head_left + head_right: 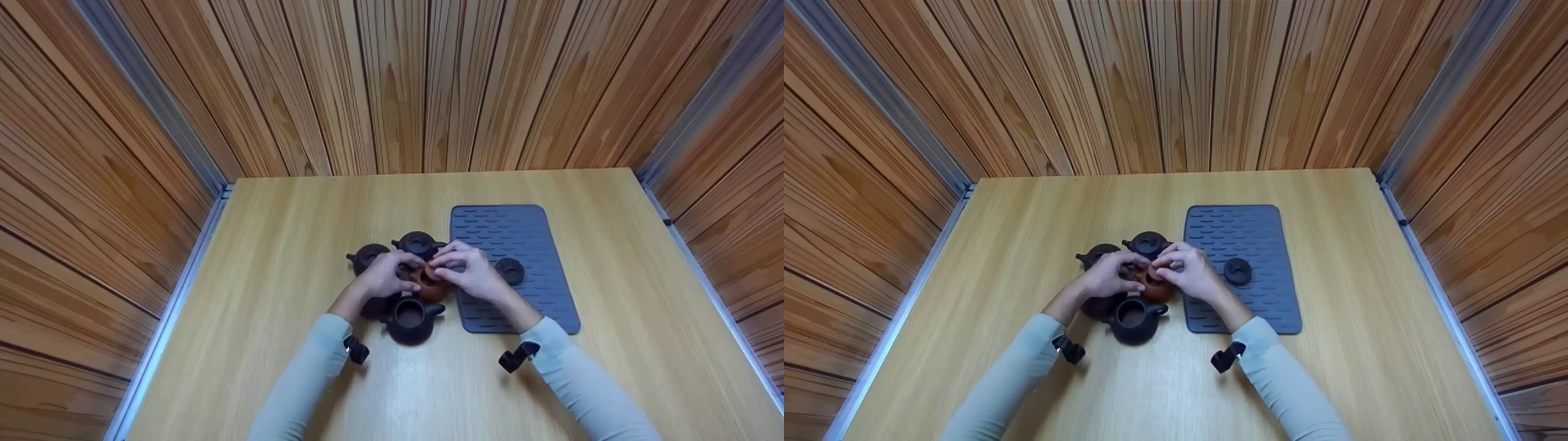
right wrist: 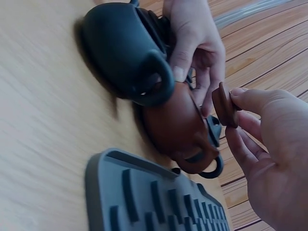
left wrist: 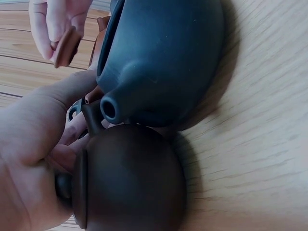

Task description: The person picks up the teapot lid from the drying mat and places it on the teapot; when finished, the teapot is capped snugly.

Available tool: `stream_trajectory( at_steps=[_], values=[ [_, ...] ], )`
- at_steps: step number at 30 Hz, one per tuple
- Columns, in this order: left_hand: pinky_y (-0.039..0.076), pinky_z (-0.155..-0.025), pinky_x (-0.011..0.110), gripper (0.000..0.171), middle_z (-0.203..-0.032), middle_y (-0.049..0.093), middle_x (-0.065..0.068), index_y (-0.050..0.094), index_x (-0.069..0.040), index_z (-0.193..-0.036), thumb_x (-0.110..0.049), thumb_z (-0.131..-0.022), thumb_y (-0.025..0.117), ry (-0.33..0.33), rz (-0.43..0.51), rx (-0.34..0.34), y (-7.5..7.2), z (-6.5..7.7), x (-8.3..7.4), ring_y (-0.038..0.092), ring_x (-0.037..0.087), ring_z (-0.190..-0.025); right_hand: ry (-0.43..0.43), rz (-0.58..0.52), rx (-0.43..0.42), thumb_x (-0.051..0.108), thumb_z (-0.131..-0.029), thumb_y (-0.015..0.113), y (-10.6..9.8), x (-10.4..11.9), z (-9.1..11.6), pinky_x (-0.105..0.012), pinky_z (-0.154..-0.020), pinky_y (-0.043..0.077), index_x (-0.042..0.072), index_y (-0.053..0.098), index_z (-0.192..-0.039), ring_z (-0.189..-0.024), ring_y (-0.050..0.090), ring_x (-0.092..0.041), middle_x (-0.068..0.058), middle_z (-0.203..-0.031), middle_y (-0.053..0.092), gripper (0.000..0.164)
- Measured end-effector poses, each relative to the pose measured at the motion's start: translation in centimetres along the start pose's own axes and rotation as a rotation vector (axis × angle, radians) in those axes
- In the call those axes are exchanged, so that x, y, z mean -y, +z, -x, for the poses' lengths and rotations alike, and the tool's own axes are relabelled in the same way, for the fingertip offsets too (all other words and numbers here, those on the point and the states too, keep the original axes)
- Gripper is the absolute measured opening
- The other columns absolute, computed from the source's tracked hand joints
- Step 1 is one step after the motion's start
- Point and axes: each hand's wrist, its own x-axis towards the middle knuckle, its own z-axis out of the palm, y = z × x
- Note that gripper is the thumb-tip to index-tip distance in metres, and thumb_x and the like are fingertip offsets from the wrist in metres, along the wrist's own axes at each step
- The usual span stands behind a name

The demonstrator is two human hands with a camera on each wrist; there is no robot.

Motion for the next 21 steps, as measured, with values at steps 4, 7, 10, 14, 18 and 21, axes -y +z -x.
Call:
stream_trajectory(
  at_steps=[4,7,10,14,18,21],
  values=[
    [0.053,-0.121,0.047,0.049,-0.135,0.08,0.003,0.08,-0.024,-0.137,-0.026,-0.091,0.097,-0.007,-0.006,-0.004,0.0,0.0,0.1,0.071,0.025,-0.134,-0.005,0.004,0.008,0.003,-0.101,0.082,0.7,-0.5,0.0,-0.021,-0.095,0.063,0.0,0.087,-0.114,-0.111,0.076,-0.019,-0.024,-0.123,0.075,0.014],
    [0.052,-0.121,0.047,0.049,-0.134,0.08,0.003,0.08,-0.024,-0.136,-0.026,-0.09,0.097,-0.005,-0.002,-0.007,0.1,-0.1,0.2,0.071,0.025,-0.134,0.011,0.004,0.009,0.003,-0.101,0.082,1.1,-0.7,0.0,-0.029,-0.098,0.065,0.0,0.087,-0.115,-0.113,0.075,-0.022,-0.024,-0.124,0.075,0.015],
    [0.052,-0.121,0.048,0.049,-0.134,0.08,0.003,0.08,-0.025,-0.135,-0.027,-0.09,0.098,-0.004,0.014,-0.01,0.2,-0.1,0.2,0.071,0.025,-0.134,0.015,0.008,0.004,0.003,-0.1,0.083,1.3,-0.8,0.1,-0.034,-0.101,0.066,0.0,0.087,-0.114,-0.116,0.075,-0.024,-0.023,-0.125,0.075,0.015],
    [0.052,-0.121,0.048,0.048,-0.133,0.08,0.002,0.081,-0.025,-0.134,-0.026,-0.089,0.098,-0.01,0.036,-0.016,0.1,0.0,0.1,0.072,0.026,-0.133,-0.007,0.028,-0.01,0.004,-0.098,0.085,1.5,-0.8,0.2,-0.024,-0.102,0.06,0.002,0.088,-0.112,-0.118,0.074,-0.022,-0.026,-0.123,0.076,0.014],
    [0.053,-0.121,0.047,0.048,-0.133,0.081,0.003,0.08,-0.024,-0.134,-0.025,-0.09,0.097,-0.009,0.023,-0.026,0.0,0.3,-0.4,0.072,0.025,-0.133,-0.027,0.044,-0.016,0.005,-0.097,0.086,1.6,-0.9,0.3,-0.016,-0.101,0.051,0.003,0.088,-0.11,-0.119,0.073,-0.022,-0.027,-0.121,0.077,0.013],
    [0.053,-0.121,0.045,0.047,-0.134,0.081,0.003,0.08,-0.023,-0.135,-0.024,-0.09,0.097,-0.012,0.009,-0.033,0.0,0.5,-0.9,0.072,0.023,-0.133,-0.025,0.051,-0.021,0.005,-0.097,0.087,1.7,-1.1,0.3,-0.015,-0.101,0.051,0.004,0.089,-0.11,-0.119,0.073,-0.023,-0.024,-0.121,0.078,0.013]
  ],
)
